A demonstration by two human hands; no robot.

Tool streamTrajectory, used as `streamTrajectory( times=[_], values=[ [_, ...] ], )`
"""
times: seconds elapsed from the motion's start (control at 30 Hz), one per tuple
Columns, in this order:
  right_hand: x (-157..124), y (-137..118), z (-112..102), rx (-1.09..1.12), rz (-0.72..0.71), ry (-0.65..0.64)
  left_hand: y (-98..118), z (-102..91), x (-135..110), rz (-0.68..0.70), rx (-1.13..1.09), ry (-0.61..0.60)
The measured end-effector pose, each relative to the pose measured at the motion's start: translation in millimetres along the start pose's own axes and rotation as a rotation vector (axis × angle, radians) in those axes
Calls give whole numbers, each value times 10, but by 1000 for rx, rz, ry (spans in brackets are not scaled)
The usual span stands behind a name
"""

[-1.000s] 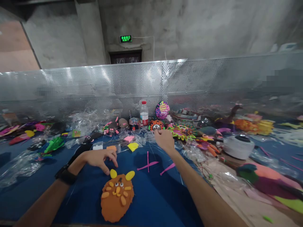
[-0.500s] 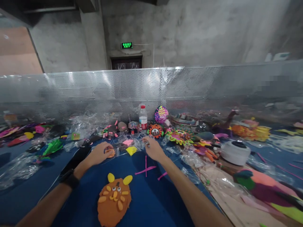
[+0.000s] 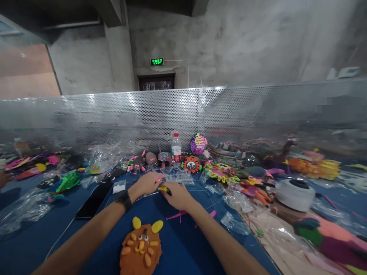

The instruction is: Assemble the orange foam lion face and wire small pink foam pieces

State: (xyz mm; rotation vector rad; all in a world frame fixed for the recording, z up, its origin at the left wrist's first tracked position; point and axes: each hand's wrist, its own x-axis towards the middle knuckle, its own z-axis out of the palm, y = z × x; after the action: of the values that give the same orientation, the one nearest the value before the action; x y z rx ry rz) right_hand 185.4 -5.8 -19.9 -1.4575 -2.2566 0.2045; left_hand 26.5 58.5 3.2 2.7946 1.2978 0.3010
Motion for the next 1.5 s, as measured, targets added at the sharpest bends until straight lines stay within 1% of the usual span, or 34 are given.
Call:
streamTrajectory(
  times=[0.1,0.17,0.23,0.3,0.33,0.37,0.4,0.43,0.47,0.5,0.53,0.57,0.63,0.7,0.73,0.77,0.8,0.83,0.87,0.93,1.0,1.13,1.2,1.27,1.5],
  values=[
    [-9,2,-57,-11,66,10,69,11,174,-101,88,22],
    [-11,15,-55,-37,146,26,95,-1,216,-137,88,53],
    [-7,42,-23,-46,210,70,115,-37,191,-161,92,76],
    [1,72,19,-8,225,165,147,-93,105,-143,73,115],
    [6,80,36,31,208,228,169,-124,42,-113,54,143],
    [10,82,46,80,172,289,195,-155,-31,-23,-33,209],
    [13,74,49,132,115,329,221,-185,-113,83,-145,240],
    [14,58,44,176,44,340,243,-213,-200,157,-241,242],
    [13,34,35,206,-29,320,258,-239,-291,192,-313,225],
    [8,6,23,217,-86,278,261,-264,-386,184,-359,221],
    [1,-22,11,208,-113,232,247,-289,-485,148,-384,215],
    [-8,-48,2,185,-110,196,211,-315,-587,86,-382,211],
    [-26,-80,-7,125,-57,161,72,-367,-809,-122,-264,217],
    [-39,-83,-9,78,0,155,-149,-415,-1050,-366,-63,204],
    [-41,-77,-10,61,22,156,-277,-435,-1170,-479,28,179],
    [-41,-70,-13,47,42,162,-408,-452,-1281,-614,103,124],
    [-39,-63,-16,37,56,170,-535,-467,-1377,-752,152,79],
    [-36,-59,-20,28,66,176,-650,-480,-1454,-848,171,63],
    [-33,-57,-24,19,74,181,-749,-494,-1509,-904,158,64],
    [-28,-59,-30,11,90,190,-891,-524,-1549,-937,69,69],
    [-28,-59,-31,22,107,201,-966,-557,-1521,-942,-23,72],
    [-33,-25,-23,43,119,208,-1010,-596,-1423,-956,-92,5],
    [-34,1,-17,31,124,213,-1009,-587,-1400,-951,-93,-4],
    [-33,21,-10,19,128,224,-992,-564,-1395,-945,-74,45],
    [-27,23,12,26,141,203,-818,-537,-1402,-927,-43,333]
  ],
)
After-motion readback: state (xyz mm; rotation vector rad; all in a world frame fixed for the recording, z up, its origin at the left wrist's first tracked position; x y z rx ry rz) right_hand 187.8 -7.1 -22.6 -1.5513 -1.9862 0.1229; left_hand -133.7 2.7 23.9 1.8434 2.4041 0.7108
